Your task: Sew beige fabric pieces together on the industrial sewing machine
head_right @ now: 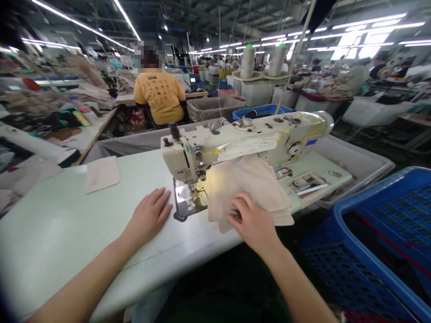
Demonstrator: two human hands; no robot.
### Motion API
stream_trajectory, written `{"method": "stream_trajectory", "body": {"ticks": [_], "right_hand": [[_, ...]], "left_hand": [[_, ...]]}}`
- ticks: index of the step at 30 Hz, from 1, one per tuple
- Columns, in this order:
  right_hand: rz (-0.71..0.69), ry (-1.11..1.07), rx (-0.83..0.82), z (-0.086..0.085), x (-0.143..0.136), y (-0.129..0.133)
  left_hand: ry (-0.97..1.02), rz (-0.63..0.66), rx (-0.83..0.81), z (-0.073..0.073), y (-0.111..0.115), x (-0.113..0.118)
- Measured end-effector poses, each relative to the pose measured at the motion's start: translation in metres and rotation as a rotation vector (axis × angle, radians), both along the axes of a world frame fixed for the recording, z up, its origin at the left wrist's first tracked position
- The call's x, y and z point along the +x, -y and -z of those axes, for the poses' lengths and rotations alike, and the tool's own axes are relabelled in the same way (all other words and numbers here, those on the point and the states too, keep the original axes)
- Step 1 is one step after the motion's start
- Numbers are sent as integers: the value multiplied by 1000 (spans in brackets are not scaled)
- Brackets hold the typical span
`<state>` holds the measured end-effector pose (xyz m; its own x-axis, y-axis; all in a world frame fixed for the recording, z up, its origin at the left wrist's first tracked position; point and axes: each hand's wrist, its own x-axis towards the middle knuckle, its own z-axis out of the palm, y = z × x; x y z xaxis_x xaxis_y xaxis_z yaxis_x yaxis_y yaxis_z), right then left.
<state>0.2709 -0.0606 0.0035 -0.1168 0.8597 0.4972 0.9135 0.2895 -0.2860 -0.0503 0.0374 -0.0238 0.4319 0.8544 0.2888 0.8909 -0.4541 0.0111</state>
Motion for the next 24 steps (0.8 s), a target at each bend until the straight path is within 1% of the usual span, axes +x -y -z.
{"method": "stream_trajectory", "body": {"ticks": [1,3,5,7,9,11,13,16,18,19,21,23,24], "right_hand": [[5,28,-38,0,7,-1],[-46,17,-97,2,15,-4],[-90,-41,-113,6,19,-7],[-105,-107,-115,8,21,-8],[-123,-156,-144,8,23,-9],[-153,-169,-180,5,26,-9],[-139,-146,-131,2,27,-7],[-92,-62,92,-5,25,-1],[-134,1,205,-11,19,7],[-177,31,226,-15,15,11],[-259,82,231,-23,5,20],[-338,104,230,-30,-5,28],[-365,97,225,-32,-8,31]], "left_hand": [[-3,-1,-4,-1,0,1],[-7,-7,-10,-1,0,2],[-8,-14,-13,-1,0,3],[-4,-19,-15,-1,0,3],[0,-26,-12,-4,1,4],[-5,-16,2,-10,5,6],[-15,67,20,-18,14,14],[24,335,84,-32,32,37],[71,518,154,-40,42,60],[89,574,187,-43,44,73],[130,629,215,-48,42,95],[151,668,163,-51,35,110],[145,709,121,-51,31,113]]}}
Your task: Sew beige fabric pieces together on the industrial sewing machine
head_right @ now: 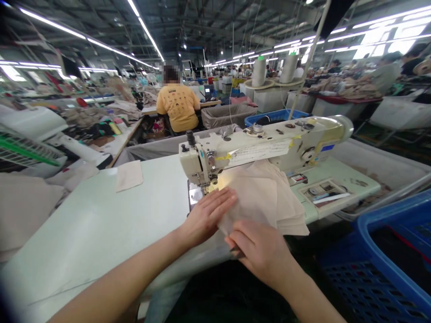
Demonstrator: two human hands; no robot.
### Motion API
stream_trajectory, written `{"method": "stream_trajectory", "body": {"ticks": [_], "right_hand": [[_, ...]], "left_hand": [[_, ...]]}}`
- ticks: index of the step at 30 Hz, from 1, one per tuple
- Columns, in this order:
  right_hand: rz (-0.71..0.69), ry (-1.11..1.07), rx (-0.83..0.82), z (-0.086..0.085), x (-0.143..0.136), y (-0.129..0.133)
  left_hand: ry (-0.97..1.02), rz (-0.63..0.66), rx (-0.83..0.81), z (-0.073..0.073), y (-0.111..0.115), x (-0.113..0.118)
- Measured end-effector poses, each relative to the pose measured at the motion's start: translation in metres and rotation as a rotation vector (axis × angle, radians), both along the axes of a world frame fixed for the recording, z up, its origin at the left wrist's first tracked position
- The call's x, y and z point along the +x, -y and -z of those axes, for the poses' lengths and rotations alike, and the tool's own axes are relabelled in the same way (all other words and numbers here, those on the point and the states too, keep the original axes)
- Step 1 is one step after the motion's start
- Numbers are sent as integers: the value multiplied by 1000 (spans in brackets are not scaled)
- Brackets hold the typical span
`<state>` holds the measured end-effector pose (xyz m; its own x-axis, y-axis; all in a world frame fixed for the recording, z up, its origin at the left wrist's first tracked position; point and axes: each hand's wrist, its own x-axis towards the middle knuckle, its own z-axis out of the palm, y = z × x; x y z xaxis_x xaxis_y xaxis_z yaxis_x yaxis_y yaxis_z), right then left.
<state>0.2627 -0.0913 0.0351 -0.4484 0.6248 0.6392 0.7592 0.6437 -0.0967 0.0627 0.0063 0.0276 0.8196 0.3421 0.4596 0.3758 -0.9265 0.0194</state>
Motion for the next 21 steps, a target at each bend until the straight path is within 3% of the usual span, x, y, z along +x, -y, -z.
{"method": "stream_trajectory", "body": {"ticks": [2,5,9,13,17,21], "right_hand": [[-28,-33,-32,0,-2,4],[-27,-76,-87,8,4,6],[-145,13,-180,26,8,7],[-299,196,-305,37,-9,6],[-356,253,-355,46,-26,-2],[-384,1,-387,54,-33,-14]], "left_hand": [[-72,104,-58,1,-5,-4],[-156,167,-123,7,3,-34],[-155,45,-257,16,35,-99],[-91,-133,-350,21,59,-154],[-5,-174,-301,21,60,-179],[86,-108,-228,12,53,-185]]}}
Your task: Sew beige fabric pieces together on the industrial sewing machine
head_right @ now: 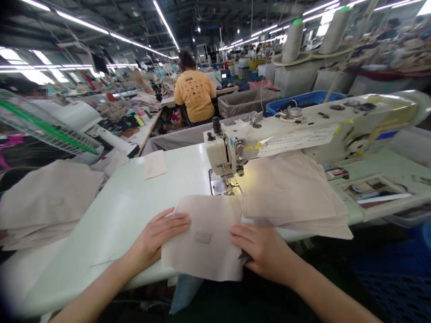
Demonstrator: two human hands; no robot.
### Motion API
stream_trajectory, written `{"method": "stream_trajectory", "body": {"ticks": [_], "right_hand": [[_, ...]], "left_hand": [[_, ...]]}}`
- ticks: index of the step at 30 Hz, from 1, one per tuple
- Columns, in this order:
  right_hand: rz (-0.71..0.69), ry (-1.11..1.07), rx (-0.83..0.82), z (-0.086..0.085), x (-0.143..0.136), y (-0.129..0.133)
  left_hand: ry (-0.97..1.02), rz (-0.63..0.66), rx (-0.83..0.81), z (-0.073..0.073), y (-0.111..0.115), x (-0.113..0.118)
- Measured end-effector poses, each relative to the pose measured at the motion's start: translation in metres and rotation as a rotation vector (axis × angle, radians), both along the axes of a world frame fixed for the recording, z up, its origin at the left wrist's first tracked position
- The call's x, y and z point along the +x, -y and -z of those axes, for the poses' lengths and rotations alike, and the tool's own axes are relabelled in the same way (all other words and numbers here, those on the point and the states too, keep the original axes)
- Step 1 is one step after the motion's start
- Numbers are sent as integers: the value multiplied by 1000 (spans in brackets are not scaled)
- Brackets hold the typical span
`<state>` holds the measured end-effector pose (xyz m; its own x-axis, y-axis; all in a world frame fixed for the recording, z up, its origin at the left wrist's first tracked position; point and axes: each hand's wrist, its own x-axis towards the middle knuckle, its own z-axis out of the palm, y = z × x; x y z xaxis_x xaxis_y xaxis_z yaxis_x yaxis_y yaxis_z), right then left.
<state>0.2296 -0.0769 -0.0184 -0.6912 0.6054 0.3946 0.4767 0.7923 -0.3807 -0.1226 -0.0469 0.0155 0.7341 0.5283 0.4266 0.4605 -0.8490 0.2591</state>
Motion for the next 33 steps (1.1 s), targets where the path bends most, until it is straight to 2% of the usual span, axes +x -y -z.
{"method": "stream_trajectory", "body": {"ticks": [1,3,6,8,12,16,20,25,31,33], "right_hand": [[48,-81,-59,0,-1,-3],[235,-190,-215,-2,-5,-8],[542,-217,-397,-7,-13,-10],[635,-230,-436,-8,-18,-9],[696,-381,-541,-3,-25,-5],[770,-552,-683,2,-29,-10],[798,-650,-693,-1,-34,-17],[799,-652,-683,-6,-37,-18],[791,-635,-659,2,-38,-20],[790,-570,-634,3,-38,-19]], "left_hand": [[19,-10,-47,-3,0,1],[51,-73,-219,-7,2,6],[117,-305,-487,-9,7,16],[181,-446,-608,-8,9,22],[243,-567,-707,-8,12,28],[305,-690,-662,-3,14,31],[333,-787,-643,0,17,36],[318,-811,-629,-3,19,40],[269,-812,-593,-1,19,41],[257,-803,-571,0,21,42]]}}
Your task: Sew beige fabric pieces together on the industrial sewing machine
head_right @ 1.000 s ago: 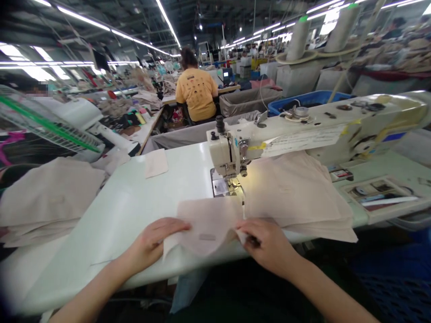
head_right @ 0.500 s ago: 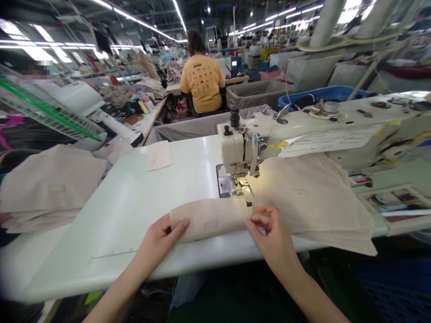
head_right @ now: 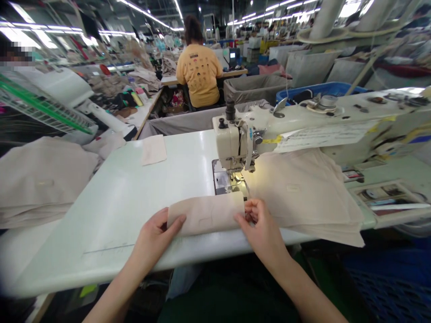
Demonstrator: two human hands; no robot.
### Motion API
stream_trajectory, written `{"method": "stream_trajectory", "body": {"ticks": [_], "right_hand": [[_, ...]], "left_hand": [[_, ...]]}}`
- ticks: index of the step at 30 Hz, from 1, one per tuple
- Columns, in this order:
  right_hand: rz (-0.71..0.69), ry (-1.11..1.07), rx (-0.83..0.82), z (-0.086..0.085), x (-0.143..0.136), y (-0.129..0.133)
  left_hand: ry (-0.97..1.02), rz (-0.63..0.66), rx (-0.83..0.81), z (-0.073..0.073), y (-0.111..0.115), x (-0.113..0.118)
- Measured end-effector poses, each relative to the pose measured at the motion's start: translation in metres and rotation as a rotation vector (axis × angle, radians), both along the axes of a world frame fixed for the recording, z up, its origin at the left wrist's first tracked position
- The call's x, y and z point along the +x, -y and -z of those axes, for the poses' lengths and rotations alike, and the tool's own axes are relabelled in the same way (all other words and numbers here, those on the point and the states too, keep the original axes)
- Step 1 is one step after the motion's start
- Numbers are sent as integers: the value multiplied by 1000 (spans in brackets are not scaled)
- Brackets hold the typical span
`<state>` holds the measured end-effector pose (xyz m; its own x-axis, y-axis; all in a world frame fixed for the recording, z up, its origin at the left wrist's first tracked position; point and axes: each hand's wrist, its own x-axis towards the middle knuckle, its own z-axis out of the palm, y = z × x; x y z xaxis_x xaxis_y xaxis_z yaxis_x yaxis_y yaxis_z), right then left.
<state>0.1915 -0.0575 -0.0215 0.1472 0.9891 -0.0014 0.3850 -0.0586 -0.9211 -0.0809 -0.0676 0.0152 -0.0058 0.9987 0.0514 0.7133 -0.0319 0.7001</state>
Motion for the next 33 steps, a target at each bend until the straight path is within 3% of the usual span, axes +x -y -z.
{"method": "stream_trajectory", "body": {"ticks": [8,15,22,33], "right_hand": [[-203,189,12,-14,2,4],[-253,288,68,-6,-1,5],[-304,333,31,0,8,4],[-255,363,91,4,11,8]], "left_hand": [[-83,-27,37,4,10,-1],[-15,-186,79,15,19,7],[-35,-3,246,21,24,8],[6,-36,229,21,21,6]]}}
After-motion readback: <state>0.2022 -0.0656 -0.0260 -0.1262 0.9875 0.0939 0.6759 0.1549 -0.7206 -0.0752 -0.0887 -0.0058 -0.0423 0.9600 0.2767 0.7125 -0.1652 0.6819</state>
